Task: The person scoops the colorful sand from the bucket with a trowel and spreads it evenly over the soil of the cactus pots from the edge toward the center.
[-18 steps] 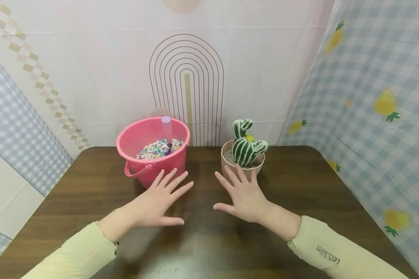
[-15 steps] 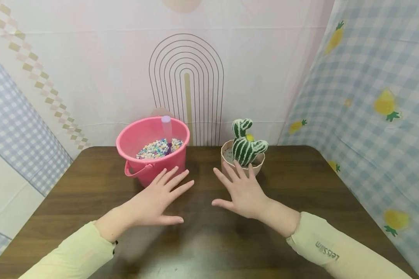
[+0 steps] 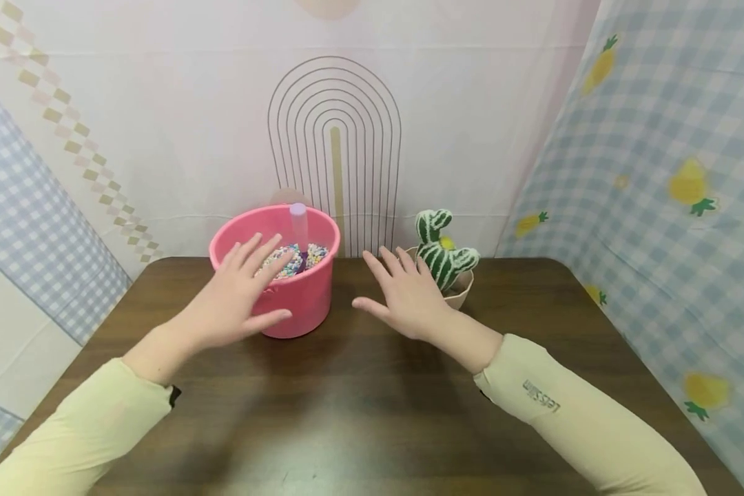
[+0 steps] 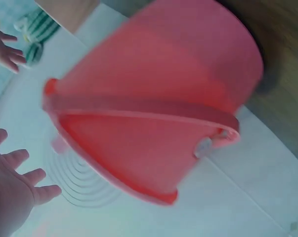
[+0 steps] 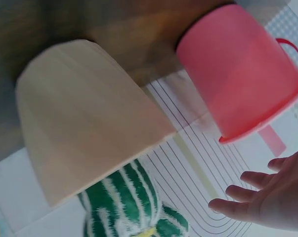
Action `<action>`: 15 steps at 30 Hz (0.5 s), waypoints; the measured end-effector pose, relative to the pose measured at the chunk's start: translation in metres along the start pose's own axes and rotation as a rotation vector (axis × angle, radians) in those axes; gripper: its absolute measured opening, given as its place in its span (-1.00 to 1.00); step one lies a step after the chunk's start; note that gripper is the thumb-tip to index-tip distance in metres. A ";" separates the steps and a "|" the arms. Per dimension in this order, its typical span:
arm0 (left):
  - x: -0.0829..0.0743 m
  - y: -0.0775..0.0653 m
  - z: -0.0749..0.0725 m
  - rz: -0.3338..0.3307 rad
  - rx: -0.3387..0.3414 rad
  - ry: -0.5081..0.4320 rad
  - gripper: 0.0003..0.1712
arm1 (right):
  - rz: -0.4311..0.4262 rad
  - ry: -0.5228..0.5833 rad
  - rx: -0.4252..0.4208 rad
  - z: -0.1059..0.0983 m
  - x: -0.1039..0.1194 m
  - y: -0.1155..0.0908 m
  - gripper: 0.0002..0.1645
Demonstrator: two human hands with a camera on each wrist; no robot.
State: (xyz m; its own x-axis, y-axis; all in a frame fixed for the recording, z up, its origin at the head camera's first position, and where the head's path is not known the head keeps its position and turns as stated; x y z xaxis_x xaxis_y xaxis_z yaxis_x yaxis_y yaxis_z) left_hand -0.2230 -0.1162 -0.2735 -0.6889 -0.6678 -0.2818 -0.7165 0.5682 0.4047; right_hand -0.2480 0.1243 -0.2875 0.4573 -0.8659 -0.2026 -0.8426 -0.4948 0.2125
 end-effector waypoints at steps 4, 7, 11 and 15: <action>0.020 0.002 -0.009 -0.062 -0.003 0.000 -0.03 | 0.038 0.043 0.034 -0.004 0.002 0.020 -0.07; 0.035 0.004 -0.013 -0.103 -0.018 0.010 -0.05 | 0.055 0.069 0.031 -0.008 0.003 0.036 -0.08; 0.053 0.007 -0.017 -0.184 -0.025 0.002 -0.08 | 0.087 0.090 0.017 -0.013 0.005 0.057 -0.09; 0.068 0.008 -0.021 -0.267 -0.009 -0.024 -0.09 | 0.128 0.088 0.024 -0.014 0.007 0.076 -0.07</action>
Point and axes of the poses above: each hand's wrist, its own y-axis towards the middle knuckle, its own z-axis out of the palm, x = y × z, the point moved 4 cm from there along y, towards the middle knuckle, and after that the axes turned 15 degrees about -y, right-handed, at the moved point
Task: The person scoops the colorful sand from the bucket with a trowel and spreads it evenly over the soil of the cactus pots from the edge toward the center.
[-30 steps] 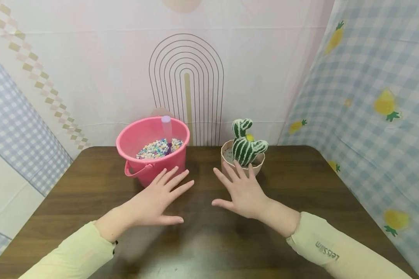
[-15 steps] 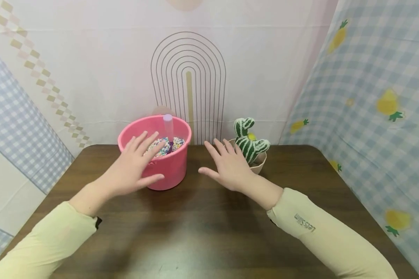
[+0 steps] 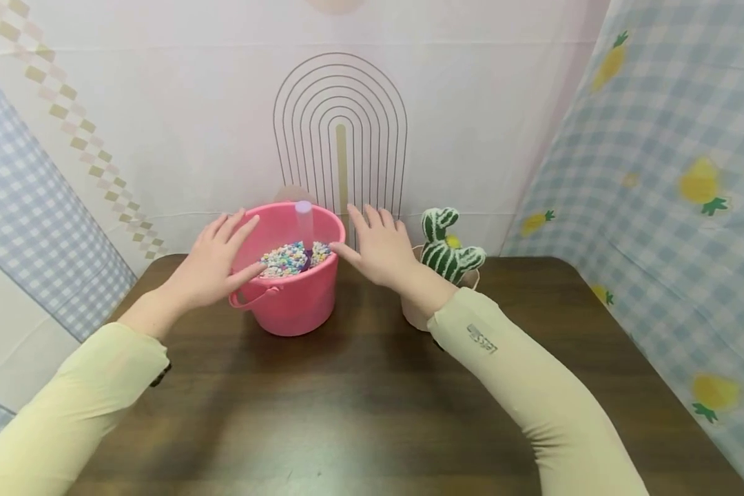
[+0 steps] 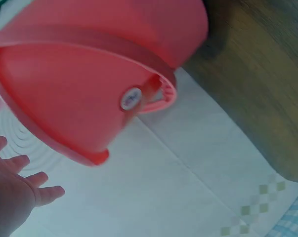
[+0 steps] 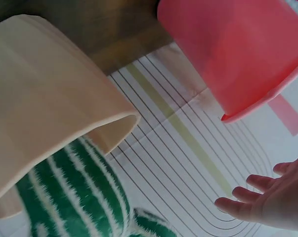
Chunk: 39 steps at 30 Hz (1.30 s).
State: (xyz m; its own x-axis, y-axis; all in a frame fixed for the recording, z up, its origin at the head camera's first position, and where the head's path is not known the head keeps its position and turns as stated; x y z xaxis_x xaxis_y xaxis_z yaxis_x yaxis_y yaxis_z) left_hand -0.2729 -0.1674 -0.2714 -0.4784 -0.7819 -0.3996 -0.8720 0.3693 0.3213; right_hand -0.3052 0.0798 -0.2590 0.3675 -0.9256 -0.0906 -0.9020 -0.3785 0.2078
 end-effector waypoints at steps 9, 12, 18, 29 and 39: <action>0.034 0.002 -0.003 -0.157 0.026 -0.122 -0.12 | 0.053 -0.008 0.031 0.001 0.014 0.031 0.06; 0.044 0.000 -0.002 -0.206 0.035 -0.176 -0.09 | 0.049 0.012 0.041 0.003 0.022 0.040 0.07; 0.057 -0.002 0.002 -0.306 0.064 -0.293 0.01 | 0.068 0.124 0.050 0.006 0.037 0.055 0.08; 0.065 0.007 0.009 -0.292 0.025 -0.598 -0.17 | 0.194 0.480 -0.009 0.018 0.051 0.070 -0.59; 0.072 -0.001 0.011 -0.464 -0.039 -0.712 -0.04 | 0.358 0.641 -0.005 0.021 0.056 0.074 -0.65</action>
Point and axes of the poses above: each hand's wrist, its own y-axis towards the middle knuckle, its own z-axis out of the palm, x = y × z, the point moved 4 cm from there along y, towards the middle knuckle, and after that the axes turned 15 degrees about -y, right-handed, at the moved point
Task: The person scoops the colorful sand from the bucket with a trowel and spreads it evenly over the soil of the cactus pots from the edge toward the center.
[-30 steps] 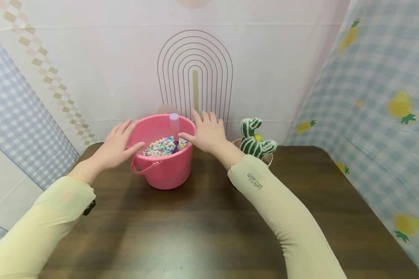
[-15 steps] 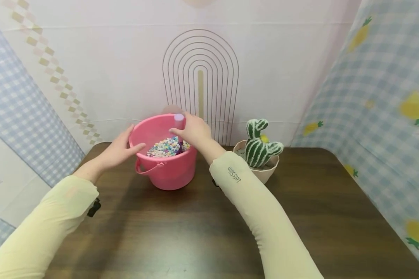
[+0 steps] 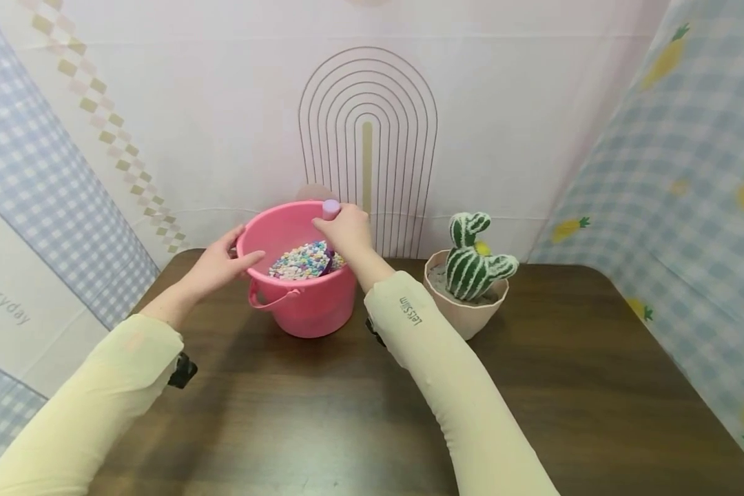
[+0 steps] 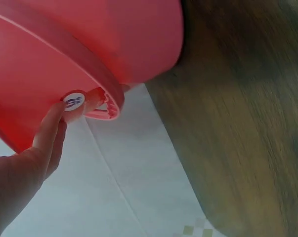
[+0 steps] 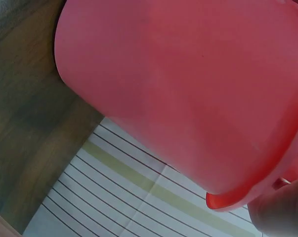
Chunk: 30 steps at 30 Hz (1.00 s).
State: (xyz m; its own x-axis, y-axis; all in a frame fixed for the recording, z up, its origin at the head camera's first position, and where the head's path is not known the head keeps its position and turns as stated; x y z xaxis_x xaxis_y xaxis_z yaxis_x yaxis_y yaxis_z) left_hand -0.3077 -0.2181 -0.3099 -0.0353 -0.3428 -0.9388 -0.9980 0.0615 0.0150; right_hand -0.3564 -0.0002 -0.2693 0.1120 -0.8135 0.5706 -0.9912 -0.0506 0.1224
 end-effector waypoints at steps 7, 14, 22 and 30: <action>-0.001 -0.001 0.003 -0.065 0.057 -0.289 -0.17 | 0.027 -0.100 -0.036 -0.010 -0.006 0.007 -0.69; 0.000 -0.004 0.003 -0.083 0.082 -0.382 -0.13 | 0.086 0.003 0.042 -0.010 -0.016 0.014 -0.69; 0.005 -0.002 0.003 -0.098 0.073 -0.405 -0.13 | -0.014 0.158 0.113 0.001 -0.015 0.009 -0.78; 0.008 -0.003 0.002 -0.096 0.054 -0.414 -0.13 | -0.028 0.362 0.196 0.018 0.008 0.002 -0.81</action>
Point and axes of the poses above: each hand's wrist, its own y-axis towards the middle knuckle, its own z-axis out of the palm, x = y × z, the point moved 4 cm from there along y, towards the middle knuckle, and after that the axes turned 15 degrees about -y, right-handed, at the moved point
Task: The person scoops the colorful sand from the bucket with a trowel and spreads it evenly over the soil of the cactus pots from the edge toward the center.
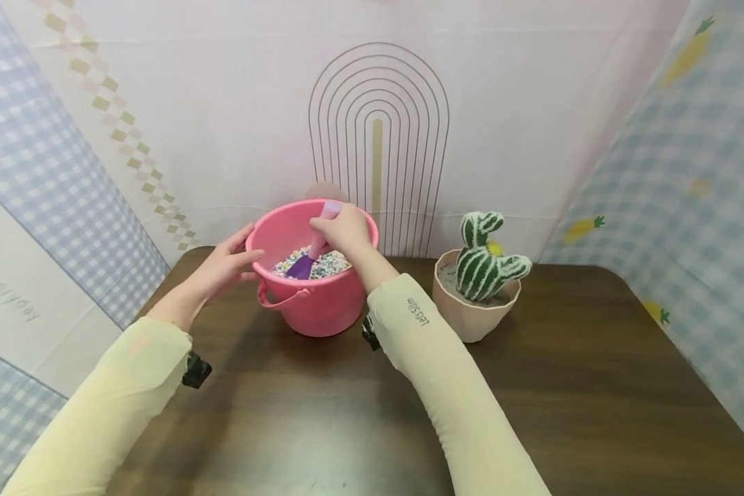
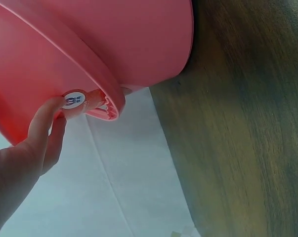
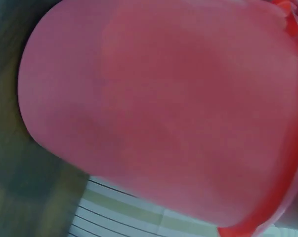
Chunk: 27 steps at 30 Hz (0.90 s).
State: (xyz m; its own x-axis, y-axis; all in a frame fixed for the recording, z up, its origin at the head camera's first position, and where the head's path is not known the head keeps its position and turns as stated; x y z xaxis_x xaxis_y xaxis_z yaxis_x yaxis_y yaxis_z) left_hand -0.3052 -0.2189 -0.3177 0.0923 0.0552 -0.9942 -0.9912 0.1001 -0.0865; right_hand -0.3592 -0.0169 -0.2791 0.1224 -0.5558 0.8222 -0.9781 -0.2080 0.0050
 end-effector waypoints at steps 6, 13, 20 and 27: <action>-0.001 0.001 0.000 0.014 -0.012 -0.003 -0.14 | 0.069 0.111 -0.004 -0.002 -0.005 0.001 -0.85; -0.001 0.000 0.002 0.021 -0.014 -0.019 -0.15 | -0.068 -0.231 -0.082 -0.027 0.019 -0.007 -0.88; -0.003 0.001 0.000 0.010 -0.018 -0.009 -0.14 | -0.112 -0.600 -0.220 -0.057 0.041 -0.018 -0.80; -0.001 -0.001 0.001 0.000 -0.021 -0.011 -0.14 | 0.057 -0.483 -0.184 -0.041 0.010 -0.006 -0.74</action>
State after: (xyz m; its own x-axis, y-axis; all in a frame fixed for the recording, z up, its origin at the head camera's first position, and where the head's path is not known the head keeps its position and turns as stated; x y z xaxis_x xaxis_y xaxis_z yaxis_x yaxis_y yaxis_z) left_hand -0.3046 -0.2177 -0.3167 0.0934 0.0663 -0.9934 -0.9930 0.0790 -0.0881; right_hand -0.3589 0.0114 -0.2475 0.0896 -0.8792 0.4679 -0.9936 -0.0462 0.1035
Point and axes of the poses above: each hand's wrist, its own y-axis towards the middle knuckle, its own z-axis out of the palm, x = y × z, the point moved 4 cm from there along y, towards the middle knuckle, and after that the axes turned 15 degrees about -y, right-handed, at the moved point
